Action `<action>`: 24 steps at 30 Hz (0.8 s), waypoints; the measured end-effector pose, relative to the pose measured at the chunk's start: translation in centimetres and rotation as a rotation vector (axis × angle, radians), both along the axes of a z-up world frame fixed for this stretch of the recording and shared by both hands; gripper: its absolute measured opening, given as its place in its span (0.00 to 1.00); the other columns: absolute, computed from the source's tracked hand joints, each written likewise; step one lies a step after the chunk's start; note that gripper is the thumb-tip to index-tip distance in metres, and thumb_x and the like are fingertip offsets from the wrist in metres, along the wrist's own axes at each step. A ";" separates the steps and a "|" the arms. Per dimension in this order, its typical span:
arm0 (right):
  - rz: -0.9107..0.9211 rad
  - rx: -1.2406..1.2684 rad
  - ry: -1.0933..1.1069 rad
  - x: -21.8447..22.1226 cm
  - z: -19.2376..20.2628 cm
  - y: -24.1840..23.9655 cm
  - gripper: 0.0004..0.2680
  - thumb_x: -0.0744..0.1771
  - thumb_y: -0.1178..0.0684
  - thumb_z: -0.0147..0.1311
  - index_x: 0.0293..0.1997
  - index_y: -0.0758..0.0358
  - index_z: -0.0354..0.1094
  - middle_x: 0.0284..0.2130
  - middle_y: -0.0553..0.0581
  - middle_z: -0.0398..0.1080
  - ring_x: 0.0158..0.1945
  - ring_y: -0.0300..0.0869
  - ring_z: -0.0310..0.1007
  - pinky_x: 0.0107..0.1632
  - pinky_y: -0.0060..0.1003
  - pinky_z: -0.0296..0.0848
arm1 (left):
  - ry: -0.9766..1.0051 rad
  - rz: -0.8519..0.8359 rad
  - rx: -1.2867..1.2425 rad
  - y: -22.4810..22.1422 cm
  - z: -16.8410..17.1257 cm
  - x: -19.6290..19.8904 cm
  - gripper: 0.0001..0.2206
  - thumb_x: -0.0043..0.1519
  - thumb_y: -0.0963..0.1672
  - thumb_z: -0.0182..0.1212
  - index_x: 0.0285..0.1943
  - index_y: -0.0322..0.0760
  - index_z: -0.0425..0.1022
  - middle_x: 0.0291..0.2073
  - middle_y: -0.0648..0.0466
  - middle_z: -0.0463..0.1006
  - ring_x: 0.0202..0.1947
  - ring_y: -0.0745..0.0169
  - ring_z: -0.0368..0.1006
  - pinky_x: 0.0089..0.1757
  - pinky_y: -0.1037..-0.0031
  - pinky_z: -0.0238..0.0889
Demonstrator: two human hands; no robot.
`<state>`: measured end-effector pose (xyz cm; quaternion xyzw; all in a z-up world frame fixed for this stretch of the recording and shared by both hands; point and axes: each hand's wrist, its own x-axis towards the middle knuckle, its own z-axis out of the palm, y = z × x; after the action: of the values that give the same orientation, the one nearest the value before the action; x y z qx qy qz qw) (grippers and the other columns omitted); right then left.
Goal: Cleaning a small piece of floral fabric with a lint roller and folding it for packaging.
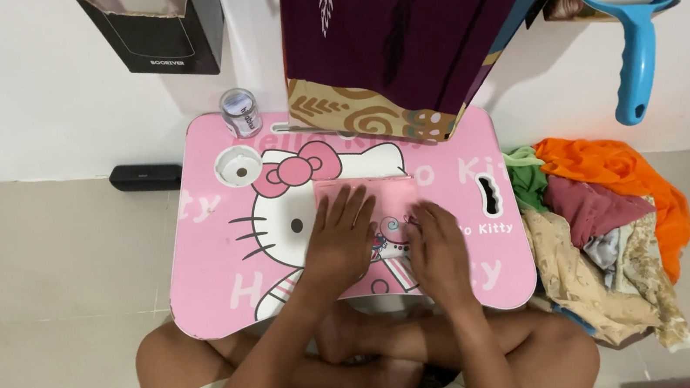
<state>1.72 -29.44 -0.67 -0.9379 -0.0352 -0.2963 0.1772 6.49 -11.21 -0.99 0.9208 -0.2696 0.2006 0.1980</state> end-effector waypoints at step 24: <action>0.092 -0.086 0.516 4.4 0.0 2.9 0.22 0.73 0.41 0.35 0.78 0.54 0.48 0.76 0.59 0.47 0.79 0.56 0.40 0.77 0.55 0.37 | 0.414 0.019 0.197 -0.2 -0.4 2.7 0.27 0.71 0.49 0.33 0.80 0.40 0.50 0.79 0.48 0.48 0.79 0.45 0.35 0.70 0.44 0.24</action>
<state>6.12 -26.54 -0.65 -0.9865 -0.0437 -0.0371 0.1535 9.20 -11.45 -1.39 0.9598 -0.2327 -0.0179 0.1562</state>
